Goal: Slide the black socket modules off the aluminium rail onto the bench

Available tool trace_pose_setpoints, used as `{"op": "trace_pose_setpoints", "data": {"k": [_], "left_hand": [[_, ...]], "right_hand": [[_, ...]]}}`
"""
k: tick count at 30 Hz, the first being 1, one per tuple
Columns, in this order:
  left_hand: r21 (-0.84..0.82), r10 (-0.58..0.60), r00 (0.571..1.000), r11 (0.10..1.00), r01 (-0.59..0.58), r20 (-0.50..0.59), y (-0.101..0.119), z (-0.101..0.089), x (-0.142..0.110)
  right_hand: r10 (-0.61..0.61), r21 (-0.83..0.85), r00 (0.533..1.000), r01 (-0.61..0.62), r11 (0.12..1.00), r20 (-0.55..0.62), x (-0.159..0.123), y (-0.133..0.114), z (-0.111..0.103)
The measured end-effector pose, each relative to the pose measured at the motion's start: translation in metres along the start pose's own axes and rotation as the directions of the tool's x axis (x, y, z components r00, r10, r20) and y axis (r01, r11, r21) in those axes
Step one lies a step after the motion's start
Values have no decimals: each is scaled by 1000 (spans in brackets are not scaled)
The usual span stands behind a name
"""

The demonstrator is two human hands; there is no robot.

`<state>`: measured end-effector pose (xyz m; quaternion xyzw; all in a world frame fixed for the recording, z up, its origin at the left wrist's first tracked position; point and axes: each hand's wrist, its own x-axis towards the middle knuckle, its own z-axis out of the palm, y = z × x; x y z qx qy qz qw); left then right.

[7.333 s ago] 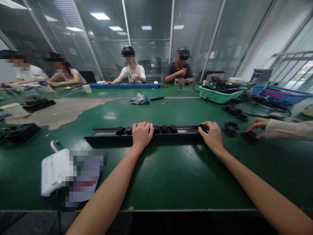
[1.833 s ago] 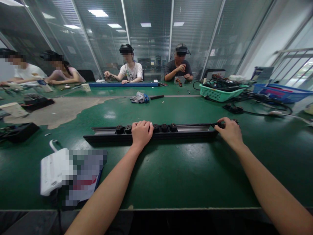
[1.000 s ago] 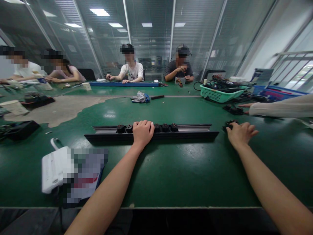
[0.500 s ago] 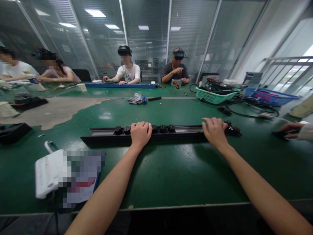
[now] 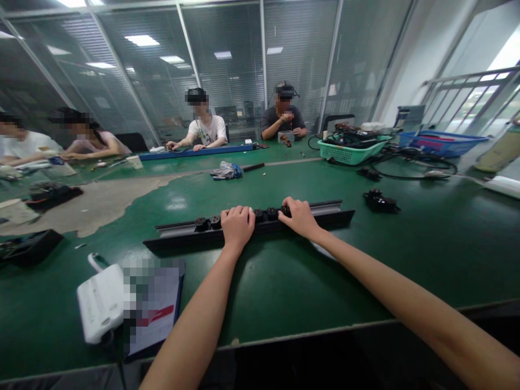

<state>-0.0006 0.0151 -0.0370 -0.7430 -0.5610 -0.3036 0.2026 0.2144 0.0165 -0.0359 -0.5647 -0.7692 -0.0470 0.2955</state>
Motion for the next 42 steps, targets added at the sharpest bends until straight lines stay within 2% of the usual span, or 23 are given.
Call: {"op": "trace_pose_setpoints", "data": {"k": [3,11,21,29,42], "left_hand": [[14,-3,1000,1000,3,-2,0,0,0],[7,-2,1000,1000,2,18,3,-4,0],[4,-11,999,1000,11,36,3,-4,-1],[12,-16,999,1000,16,39,4,-5,0],[9,-21,999,1000,21,39,5,-5,-1]], "right_hand": [[84,3,995,-84,996,-47,-1,-4,4],[66,60,998,-67,996,14,-3,-4,-2],[163,73,981,-172,982,108,3,-6,-10],[117,11,989,-119,993,95,6,-7,-6],[59,67,994,-65,996,90,3,-1,-12]]}}
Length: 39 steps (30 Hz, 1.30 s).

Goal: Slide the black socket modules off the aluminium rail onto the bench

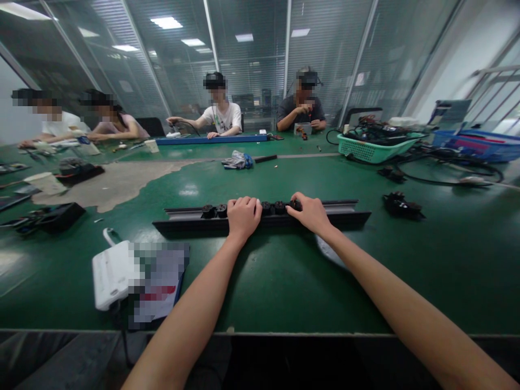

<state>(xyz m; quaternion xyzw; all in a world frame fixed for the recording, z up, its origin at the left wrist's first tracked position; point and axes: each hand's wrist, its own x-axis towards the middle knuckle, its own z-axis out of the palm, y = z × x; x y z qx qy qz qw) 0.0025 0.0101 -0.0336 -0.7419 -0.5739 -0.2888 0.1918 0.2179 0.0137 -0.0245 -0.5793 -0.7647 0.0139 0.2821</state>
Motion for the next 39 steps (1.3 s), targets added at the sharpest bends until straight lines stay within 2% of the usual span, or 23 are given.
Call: {"op": "trace_pose_setpoints", "data": {"k": [12,33,39], "left_hand": [[1,-2,1000,1000,2,10,-1,1,0],[-4,3,1000,1000,-3,4,0,0,0],[29,-2,1000,1000,2,-3,0,2,0]], "right_hand": [[-78,53,995,81,995,-55,-5,11,8],[-23,44,997,27,999,-78,-6,10,9],[-31,34,992,35,999,-120,-6,10,11]]}}
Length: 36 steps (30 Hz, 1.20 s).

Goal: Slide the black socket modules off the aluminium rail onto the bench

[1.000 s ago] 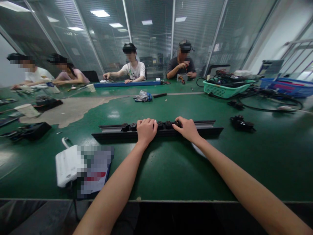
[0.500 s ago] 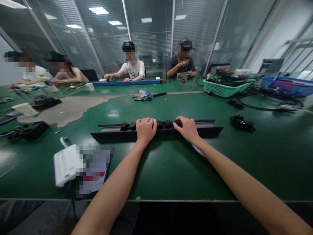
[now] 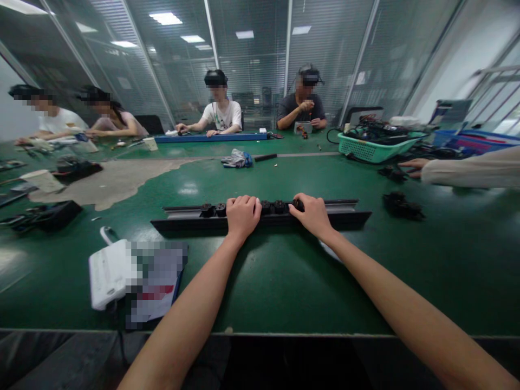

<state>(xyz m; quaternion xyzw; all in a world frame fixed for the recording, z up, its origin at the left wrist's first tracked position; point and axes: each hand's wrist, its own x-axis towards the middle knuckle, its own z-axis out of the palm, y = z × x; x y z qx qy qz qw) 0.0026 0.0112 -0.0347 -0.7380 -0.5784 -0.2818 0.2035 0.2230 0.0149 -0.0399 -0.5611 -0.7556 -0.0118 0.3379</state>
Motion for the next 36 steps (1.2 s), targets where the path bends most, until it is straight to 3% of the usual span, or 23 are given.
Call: {"op": "trace_pose_setpoints", "data": {"k": [36], "left_hand": [[-22,-2,1000,1000,2,4,1,-1,0]], "right_hand": [[43,11,999,-43,999,-10,1,6,-1]]}}
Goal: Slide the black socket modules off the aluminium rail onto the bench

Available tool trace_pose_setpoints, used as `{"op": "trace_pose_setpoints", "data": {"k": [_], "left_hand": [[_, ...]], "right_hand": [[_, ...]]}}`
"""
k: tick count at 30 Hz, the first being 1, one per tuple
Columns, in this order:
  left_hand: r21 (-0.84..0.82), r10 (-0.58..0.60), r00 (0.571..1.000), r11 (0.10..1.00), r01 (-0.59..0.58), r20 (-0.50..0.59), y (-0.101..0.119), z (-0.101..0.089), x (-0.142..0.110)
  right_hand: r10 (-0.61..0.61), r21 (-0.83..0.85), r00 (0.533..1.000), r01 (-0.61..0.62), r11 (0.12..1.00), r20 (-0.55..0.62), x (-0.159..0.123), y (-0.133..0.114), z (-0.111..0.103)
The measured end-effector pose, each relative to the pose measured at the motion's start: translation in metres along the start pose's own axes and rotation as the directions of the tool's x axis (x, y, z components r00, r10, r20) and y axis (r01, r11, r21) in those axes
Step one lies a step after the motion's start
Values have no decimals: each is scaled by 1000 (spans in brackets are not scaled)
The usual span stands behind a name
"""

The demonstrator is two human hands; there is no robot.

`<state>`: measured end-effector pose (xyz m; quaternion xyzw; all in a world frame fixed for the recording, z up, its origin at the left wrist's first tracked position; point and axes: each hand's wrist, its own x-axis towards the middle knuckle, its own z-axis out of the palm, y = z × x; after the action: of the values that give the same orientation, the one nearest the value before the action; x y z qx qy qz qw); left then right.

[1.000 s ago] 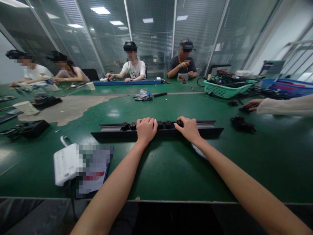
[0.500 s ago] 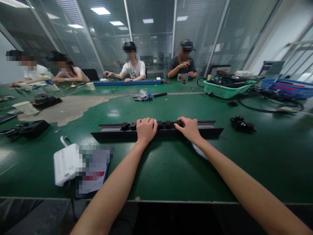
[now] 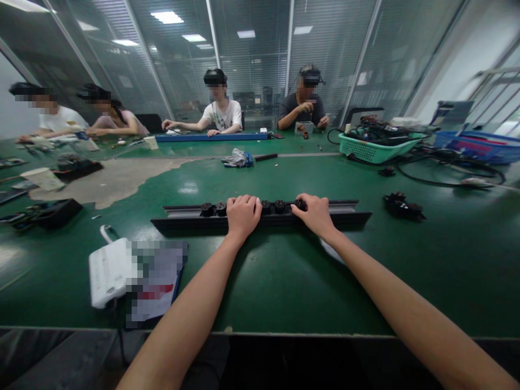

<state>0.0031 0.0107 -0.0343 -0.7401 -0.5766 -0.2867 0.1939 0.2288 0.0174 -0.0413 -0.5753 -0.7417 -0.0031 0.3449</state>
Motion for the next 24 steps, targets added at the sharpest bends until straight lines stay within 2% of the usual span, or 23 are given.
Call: {"op": "trace_pose_setpoints", "data": {"k": [24], "left_hand": [[-5,-2,1000,1000,2,6,0,0,0]], "right_hand": [[-81,-3,997,81,997,2,3,13,-3]]}}
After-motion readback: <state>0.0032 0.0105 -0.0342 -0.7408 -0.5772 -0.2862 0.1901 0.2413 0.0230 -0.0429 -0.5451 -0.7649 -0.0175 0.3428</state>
